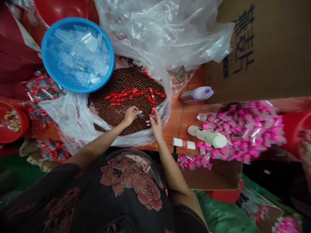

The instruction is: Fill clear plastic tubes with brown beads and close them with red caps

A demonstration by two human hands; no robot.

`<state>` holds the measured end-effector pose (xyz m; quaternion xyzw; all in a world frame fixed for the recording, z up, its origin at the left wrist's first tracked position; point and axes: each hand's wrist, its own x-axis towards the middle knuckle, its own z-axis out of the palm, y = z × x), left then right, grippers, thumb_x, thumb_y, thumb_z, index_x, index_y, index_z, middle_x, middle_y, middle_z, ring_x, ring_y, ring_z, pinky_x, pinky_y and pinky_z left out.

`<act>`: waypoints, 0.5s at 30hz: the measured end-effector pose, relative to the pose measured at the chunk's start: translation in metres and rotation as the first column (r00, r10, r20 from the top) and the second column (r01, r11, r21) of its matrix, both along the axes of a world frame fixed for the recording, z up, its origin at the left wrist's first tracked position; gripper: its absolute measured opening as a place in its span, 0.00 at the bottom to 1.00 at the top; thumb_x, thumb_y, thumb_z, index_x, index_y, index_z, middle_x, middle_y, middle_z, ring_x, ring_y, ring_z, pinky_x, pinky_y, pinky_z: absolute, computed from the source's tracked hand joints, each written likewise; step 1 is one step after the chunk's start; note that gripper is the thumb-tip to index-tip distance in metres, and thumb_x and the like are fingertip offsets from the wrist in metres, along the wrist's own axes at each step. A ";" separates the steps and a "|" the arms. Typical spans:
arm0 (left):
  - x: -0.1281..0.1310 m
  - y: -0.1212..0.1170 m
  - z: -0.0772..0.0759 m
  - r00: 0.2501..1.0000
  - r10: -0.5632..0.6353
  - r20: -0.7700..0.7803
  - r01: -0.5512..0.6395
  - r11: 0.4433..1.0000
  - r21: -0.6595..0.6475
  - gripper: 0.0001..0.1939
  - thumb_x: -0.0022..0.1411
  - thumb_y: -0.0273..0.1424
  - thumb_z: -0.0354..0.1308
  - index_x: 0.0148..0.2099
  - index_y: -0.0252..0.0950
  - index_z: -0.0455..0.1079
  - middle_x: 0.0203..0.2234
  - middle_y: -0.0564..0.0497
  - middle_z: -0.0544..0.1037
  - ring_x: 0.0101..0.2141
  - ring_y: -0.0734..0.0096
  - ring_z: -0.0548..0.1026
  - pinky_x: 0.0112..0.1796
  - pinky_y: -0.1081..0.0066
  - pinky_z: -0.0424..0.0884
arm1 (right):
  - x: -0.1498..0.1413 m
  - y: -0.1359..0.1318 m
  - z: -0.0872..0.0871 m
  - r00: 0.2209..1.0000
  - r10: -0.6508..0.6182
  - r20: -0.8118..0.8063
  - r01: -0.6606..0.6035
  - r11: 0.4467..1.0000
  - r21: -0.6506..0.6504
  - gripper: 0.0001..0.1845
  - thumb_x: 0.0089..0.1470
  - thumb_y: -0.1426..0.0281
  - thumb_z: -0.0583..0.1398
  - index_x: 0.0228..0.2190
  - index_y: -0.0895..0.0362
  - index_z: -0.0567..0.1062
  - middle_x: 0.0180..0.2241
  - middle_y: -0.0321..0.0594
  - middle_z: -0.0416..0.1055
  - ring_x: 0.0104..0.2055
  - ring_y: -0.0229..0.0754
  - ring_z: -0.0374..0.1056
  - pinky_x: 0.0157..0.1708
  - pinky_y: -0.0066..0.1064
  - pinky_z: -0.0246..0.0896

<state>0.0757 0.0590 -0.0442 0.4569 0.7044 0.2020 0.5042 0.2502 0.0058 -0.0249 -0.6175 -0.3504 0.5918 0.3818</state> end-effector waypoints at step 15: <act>-0.004 -0.008 0.004 0.831 0.175 0.529 0.012 0.944 -0.331 0.10 0.57 0.31 0.64 0.37 0.32 0.67 0.25 0.51 0.76 0.22 0.72 0.76 0.23 0.75 0.71 | 0.027 -0.023 0.021 0.968 0.015 -0.250 -0.037 0.996 -0.083 0.33 0.48 0.59 0.64 0.56 0.46 0.66 0.44 0.37 0.73 0.38 0.39 0.74 0.37 0.34 0.71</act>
